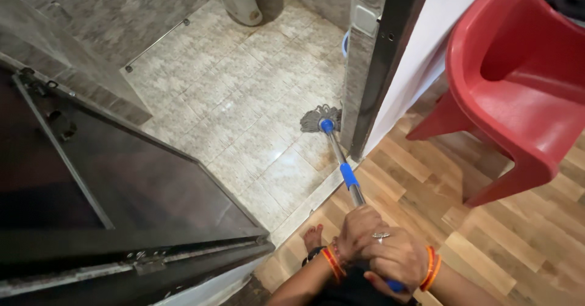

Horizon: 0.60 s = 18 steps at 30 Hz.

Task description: The person mops the tiled floor of a bathroom with a blue-handled mop.

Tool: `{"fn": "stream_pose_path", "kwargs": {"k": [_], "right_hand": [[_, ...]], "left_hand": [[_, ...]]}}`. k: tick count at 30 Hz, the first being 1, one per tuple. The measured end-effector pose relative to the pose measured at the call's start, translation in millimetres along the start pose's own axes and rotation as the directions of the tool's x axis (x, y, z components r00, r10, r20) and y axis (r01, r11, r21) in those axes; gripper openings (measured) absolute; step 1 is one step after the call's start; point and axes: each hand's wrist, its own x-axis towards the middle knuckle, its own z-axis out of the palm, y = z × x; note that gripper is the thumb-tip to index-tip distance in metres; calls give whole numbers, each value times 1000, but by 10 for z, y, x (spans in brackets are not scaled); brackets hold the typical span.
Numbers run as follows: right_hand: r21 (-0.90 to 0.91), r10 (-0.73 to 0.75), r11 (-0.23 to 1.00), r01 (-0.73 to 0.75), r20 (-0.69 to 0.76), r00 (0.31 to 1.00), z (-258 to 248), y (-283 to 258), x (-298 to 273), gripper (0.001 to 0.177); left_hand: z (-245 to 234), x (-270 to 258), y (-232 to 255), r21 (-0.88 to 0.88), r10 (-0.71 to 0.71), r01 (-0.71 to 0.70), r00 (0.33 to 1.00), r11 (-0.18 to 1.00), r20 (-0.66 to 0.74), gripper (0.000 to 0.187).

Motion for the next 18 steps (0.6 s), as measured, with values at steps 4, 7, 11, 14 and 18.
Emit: {"fn": "stream_pose_path", "kwargs": {"k": [4, 7, 11, 14, 18], "right_hand": [[140, -15, 990, 30, -105, 994, 175, 203, -15, 14], [157, 23, 988, -7, -102, 995, 293, 433, -81, 14], [141, 51, 990, -31, -143, 988, 491, 866, -33, 13], [94, 122, 990, -109, -147, 982, 645, 1249, 13, 12], [-94, 268, 956, -279, -121, 956, 938, 1790, -123, 12]], "left_hand": [[66, -57, -310, -94, 32, -39, 997, 995, -74, 12], [48, -94, -548, -80, 35, -43, 995, 996, -97, 13], [-71, -67, -1033, -73, 22, -31, 993, 997, -115, 12], [-164, -114, -1493, -26, -24, 22, 995, 999, -96, 11], [-210, -250, -2248, 200, -132, 126, 991, 972, 14, 16]]}}
